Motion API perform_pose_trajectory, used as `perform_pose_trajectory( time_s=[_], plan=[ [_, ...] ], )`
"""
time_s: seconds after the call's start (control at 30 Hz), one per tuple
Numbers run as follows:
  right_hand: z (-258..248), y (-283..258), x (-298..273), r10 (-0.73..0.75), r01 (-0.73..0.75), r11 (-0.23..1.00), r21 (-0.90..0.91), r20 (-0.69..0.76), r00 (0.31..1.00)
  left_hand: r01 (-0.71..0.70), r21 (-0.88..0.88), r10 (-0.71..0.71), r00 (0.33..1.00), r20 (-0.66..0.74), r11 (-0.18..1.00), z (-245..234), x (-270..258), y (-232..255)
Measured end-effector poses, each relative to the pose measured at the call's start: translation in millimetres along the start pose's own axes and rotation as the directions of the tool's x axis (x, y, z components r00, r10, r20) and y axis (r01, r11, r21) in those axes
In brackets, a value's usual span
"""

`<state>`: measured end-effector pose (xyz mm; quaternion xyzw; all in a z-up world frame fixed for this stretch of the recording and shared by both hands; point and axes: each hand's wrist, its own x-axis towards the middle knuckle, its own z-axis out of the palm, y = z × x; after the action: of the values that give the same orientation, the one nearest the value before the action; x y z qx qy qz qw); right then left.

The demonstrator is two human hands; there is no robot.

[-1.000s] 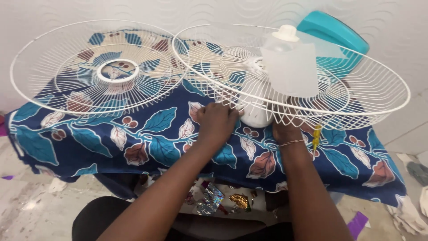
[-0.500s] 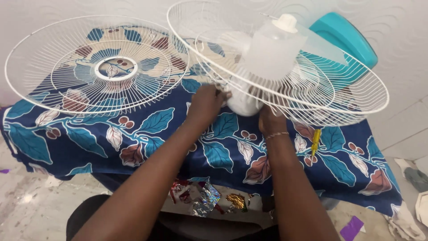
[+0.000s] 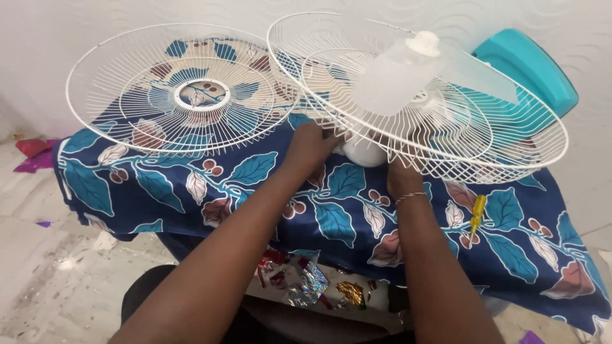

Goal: The person assembles an electric fan by hand. They place the fan blades onto the motor shaft, secure them with a plastic cap, and then attach the front wire cage to complete the assembly.

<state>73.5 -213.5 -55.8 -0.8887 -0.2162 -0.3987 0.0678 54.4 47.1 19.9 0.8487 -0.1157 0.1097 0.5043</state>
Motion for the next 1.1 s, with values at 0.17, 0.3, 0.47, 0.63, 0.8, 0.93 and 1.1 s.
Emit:
perform_pose_trajectory(
  time_s=[0.17, 0.3, 0.47, 0.63, 0.8, 0.93, 1.1],
  plan=[
    [-19.0, -9.4, 10.8, -0.031, 0.030, 0.999, -0.046, -0.011, 0.999, 0.020, 0.001, -0.020, 0.997, 0.073, 1.000, -10.9, -19.3, 6.7],
    [-37.4, -27.8, 21.0, 0.088, -0.087, 0.995, 0.048, -0.023, 0.996, -0.194, 0.065, 0.198, 0.978, -0.059, 0.979, -14.3, -28.2, 0.1],
    [-62.2, -67.3, 27.5, 0.476, -0.463, 0.824, 0.328, 0.046, 0.879, -0.264, 0.181, 0.279, 0.958, -0.061, 0.947, -29.1, -52.5, -6.5],
    [-87.5, -117.4, 13.4, 0.527, -0.462, 0.830, 0.311, -0.168, 0.833, -0.389, 0.244, 0.404, 0.915, -0.011, 0.888, -60.1, -87.2, -5.2],
    [-111.3, -175.3, 6.7, 0.396, -0.344, 0.883, 0.319, -0.112, 0.911, -0.357, 0.299, 0.300, 0.928, 0.220, 0.885, -98.5, -111.0, 12.9],
    [-128.1, -214.4, 22.2, 0.189, -0.191, 0.790, 0.582, 0.064, 0.980, -0.310, 0.329, 0.234, 0.939, 0.251, 0.892, -128.1, -129.0, 34.3],
    [-135.5, -247.1, 59.9, -0.032, -0.035, 0.746, 0.665, 0.088, 0.996, -0.273, 0.212, 0.241, 0.956, 0.165, 0.938, -168.8, -131.5, 51.4]
  ],
)
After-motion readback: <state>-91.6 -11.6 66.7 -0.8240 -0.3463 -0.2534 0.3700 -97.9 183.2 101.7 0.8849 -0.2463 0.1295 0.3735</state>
